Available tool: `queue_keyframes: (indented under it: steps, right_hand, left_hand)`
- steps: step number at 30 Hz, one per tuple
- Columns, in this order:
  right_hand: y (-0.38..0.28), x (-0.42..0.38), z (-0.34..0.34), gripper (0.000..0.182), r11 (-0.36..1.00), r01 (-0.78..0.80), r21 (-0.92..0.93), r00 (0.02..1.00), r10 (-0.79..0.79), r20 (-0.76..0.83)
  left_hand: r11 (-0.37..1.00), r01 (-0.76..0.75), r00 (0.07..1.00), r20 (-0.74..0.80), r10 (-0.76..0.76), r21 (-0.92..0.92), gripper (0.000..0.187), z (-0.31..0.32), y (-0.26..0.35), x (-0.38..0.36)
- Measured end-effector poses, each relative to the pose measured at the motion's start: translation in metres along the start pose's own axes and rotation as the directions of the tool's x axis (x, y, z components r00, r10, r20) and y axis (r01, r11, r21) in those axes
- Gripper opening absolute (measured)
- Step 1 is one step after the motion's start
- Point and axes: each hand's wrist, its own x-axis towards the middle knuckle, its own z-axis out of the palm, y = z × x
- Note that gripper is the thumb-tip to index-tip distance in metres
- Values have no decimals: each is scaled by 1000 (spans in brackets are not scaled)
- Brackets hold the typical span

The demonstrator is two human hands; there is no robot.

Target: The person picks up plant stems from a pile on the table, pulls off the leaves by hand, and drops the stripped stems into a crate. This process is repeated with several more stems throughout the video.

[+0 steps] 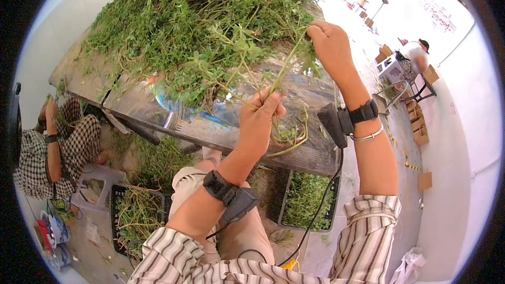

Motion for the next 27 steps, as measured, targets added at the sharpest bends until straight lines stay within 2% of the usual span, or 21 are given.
queue_keyframes:
  steps: [1, 3, 4, 5, 6, 9, 10, 13, 15, 20, 22, 23, 25, 26, 27]
  right_hand:
    - [5, 6, -3, 26, 1000, 0, 0, 1000, 0, 1]
    - [25, 26, -16, 24, 986, -55, 155, 984, 79, -157]
    - [29, 34, -24, 22, 993, 53, 108, 979, -31, -201]
    - [33, 38, -35, 22, 947, -151, 284, 978, 185, -97]
    - [25, 40, -44, 22, 834, -353, 424, 927, 374, 37]
    - [12, 26, -32, 22, 816, -349, 461, 922, 387, 12]
    - [16, 21, -29, 22, 787, -328, 523, 937, 343, 72]
    - [15, 10, -19, 22, 734, -331, 594, 933, 350, 86]
    - [7, -1, -10, 20, 593, -405, 696, 899, 396, 185]
    - [2, -14, -9, 18, 618, -459, 638, 887, 358, 290]
    - [-2, -17, -8, 21, 781, -394, 485, 912, 266, 313]
    - [-7, -20, -5, 21, 780, -396, 485, 911, 267, 313]
    - [-17, -26, 3, 24, 949, -156, 276, 976, 105, 190]
    - [-19, -27, 5, 24, 948, -156, 276, 976, 106, 189]
    - [-21, -28, 7, 24, 976, -78, 201, 983, 42, 177]
  left_hand:
    - [999, -3, 1000, -14, 3, 35, 20, -1, -1, 1]
    - [999, 27, 1000, -14, -27, -29, 19, -9, -7, -3]
    - [994, 52, 999, -7, -53, -92, 18, -12, -6, -5]
    - [995, 47, 999, -10, -48, -90, 18, -13, -5, -6]
    - [997, 27, 999, -18, -29, -79, 18, -12, -3, -7]
    - [993, 12, 1000, -25, -15, -115, 16, -8, -3, -4]
    - [988, 12, 999, -41, -19, -152, 16, -8, -4, -4]
    - [990, 31, 998, -44, -38, -136, 16, -9, -5, -5]
    - [988, 30, 999, -35, -36, -150, 16, -10, -6, -5]
    - [985, 31, 997, -57, -41, -167, 17, -9, -6, -4]
    - [986, 48, 997, -45, -56, -159, 17, -10, -5, -5]
    - [986, 50, 997, -46, -58, -158, 17, -9, -5, -5]
    - [988, 54, 998, -30, -59, -146, 17, -9, -5, -5]
    - [988, 54, 998, -29, -59, -145, 17, -8, -5, -5]
    - [986, 58, 997, -36, -64, -153, 17, -8, -5, -5]
